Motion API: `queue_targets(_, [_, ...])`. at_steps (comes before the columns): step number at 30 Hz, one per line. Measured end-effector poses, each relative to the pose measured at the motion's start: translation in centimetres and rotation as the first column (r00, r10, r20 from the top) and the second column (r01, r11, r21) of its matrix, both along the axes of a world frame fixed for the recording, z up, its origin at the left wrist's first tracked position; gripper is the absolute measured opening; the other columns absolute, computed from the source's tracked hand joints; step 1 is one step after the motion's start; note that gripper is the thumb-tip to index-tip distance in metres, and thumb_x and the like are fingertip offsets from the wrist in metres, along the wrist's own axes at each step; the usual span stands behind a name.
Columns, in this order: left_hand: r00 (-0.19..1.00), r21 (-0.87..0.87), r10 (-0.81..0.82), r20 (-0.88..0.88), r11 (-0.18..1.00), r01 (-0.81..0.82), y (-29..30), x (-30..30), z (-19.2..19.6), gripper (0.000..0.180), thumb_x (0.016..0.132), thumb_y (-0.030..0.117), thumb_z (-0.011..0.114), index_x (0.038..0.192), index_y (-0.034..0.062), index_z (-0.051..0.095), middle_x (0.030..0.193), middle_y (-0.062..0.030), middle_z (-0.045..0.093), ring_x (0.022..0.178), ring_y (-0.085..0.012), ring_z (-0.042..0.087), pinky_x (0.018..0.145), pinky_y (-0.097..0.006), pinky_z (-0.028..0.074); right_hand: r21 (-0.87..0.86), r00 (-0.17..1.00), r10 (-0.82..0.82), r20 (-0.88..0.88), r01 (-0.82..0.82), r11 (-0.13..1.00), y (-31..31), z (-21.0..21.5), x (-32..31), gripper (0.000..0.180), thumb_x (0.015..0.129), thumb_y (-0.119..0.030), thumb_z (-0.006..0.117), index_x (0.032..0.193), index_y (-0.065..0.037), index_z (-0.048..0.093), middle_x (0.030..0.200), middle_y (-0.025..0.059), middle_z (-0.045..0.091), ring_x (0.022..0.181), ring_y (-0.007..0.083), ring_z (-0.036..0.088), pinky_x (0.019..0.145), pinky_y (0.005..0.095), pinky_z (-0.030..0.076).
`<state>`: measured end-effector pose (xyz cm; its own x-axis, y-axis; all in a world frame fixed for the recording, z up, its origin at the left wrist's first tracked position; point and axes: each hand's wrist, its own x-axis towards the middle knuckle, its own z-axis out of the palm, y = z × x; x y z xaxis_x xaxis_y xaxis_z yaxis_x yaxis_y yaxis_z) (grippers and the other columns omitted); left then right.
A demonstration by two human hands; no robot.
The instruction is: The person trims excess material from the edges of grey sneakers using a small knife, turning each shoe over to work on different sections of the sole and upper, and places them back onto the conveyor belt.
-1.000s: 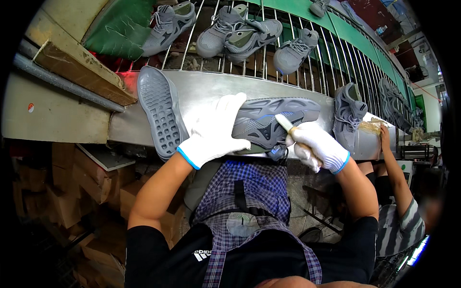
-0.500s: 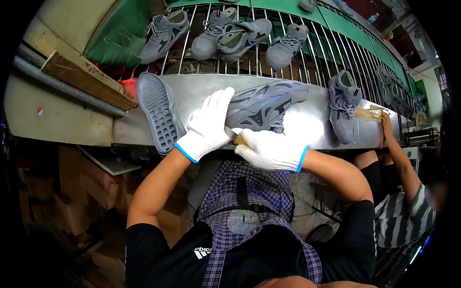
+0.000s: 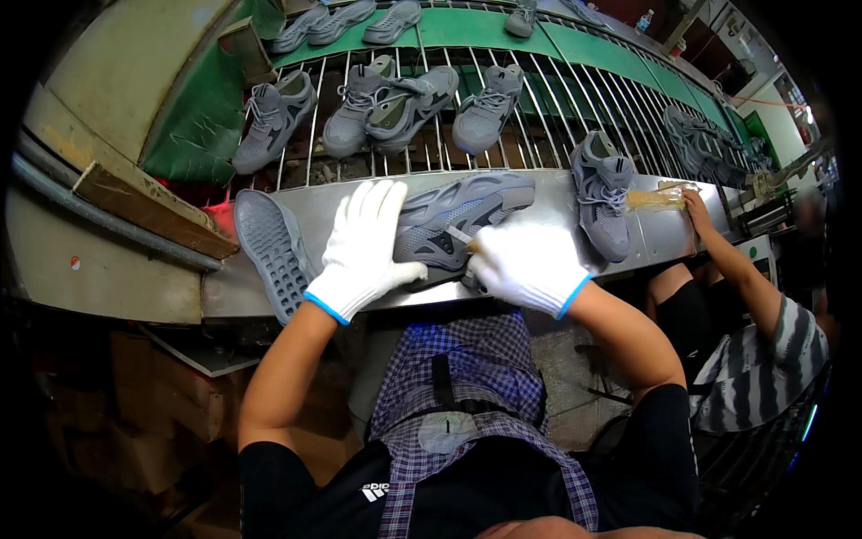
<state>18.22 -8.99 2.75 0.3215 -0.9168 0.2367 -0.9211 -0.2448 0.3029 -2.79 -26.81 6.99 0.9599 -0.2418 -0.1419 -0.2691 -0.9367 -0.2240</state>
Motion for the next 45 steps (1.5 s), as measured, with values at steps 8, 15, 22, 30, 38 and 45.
queue_targets(8, [0.981,0.118,-0.111,-0.158,0.984,0.130,-7.7,-0.5,2.1,0.103,0.075,0.052,0.093,0.156,0.0046,0.049,0.142,-0.0224,0.065,0.130,-0.0406,0.065,0.111,-0.048,0.053,-0.204,0.966,-0.233,0.113,0.252,0.946,-1.9,2.4,-1.4,0.036,0.106,-0.042,0.066,0.109,-0.006,0.062,0.090,0.0194,0.074,0.078,0.0397,0.076,0.069,0.0520,0.060])
queue_targets(15, [0.971,0.199,-0.137,-0.196,0.964,0.176,-8.3,-0.6,1.7,0.099,0.077,0.052,0.090,0.156,0.0065,0.050,0.138,-0.0224,0.069,0.127,-0.0399,0.068,0.108,-0.048,0.055,-0.044,0.958,-0.258,0.130,0.265,0.963,-0.6,0.5,-1.7,0.036,0.107,-0.041,0.066,0.112,-0.006,0.064,0.086,0.0156,0.073,0.073,0.0364,0.075,0.065,0.0502,0.059])
queue_targets(22, [0.981,0.104,-0.172,-0.091,0.978,0.181,-7.5,-0.5,1.3,0.086,0.084,0.044,0.086,0.154,0.0070,0.052,0.126,-0.0231,0.074,0.109,-0.0421,0.074,0.095,-0.050,0.059,0.159,0.944,-0.311,0.106,0.293,0.943,-0.3,2.5,-1.6,0.028,0.102,-0.036,0.069,0.105,-0.007,0.070,0.081,0.0162,0.069,0.070,0.0348,0.072,0.064,0.0477,0.058])
queue_targets(30, [0.976,-0.215,-0.156,0.153,0.958,0.187,-4.1,-2.0,1.2,0.093,0.079,0.041,0.090,0.154,-0.0005,0.052,0.142,-0.0270,0.064,0.134,-0.0473,0.059,0.116,-0.055,0.048,0.068,0.970,-0.220,0.105,0.214,0.974,-0.8,0.1,-1.3,0.041,0.109,-0.050,0.059,0.113,-0.011,0.070,0.084,0.0166,0.075,0.070,0.0327,0.074,0.062,0.0479,0.058])
queue_targets(38, [0.875,0.090,0.461,-0.147,0.887,-0.452,3.9,-6.3,-7.7,0.107,0.084,0.066,0.081,0.155,-0.0080,0.049,0.161,-0.0287,0.047,0.154,-0.0485,0.038,0.131,-0.057,0.026,-0.262,0.872,-0.297,0.390,0.414,0.871,-8.1,-6.2,-6.3,0.076,0.080,-0.026,0.089,0.148,-0.008,0.057,0.134,0.0214,0.065,0.125,0.0416,0.065,0.102,0.0524,0.056])
queue_targets(45, [0.539,-0.083,0.306,-0.785,0.810,-0.580,2.1,-2.3,-1.3,0.075,0.088,0.032,0.091,0.148,0.0013,0.060,0.133,-0.0176,0.073,0.120,-0.0266,0.070,0.107,-0.042,0.056,0.196,0.916,-0.362,0.171,0.328,0.924,-4.7,-3.6,1.4,0.091,0.076,-0.042,0.095,0.146,-0.001,0.055,0.136,0.0264,0.068,0.123,0.0449,0.069,0.109,0.0464,0.055])
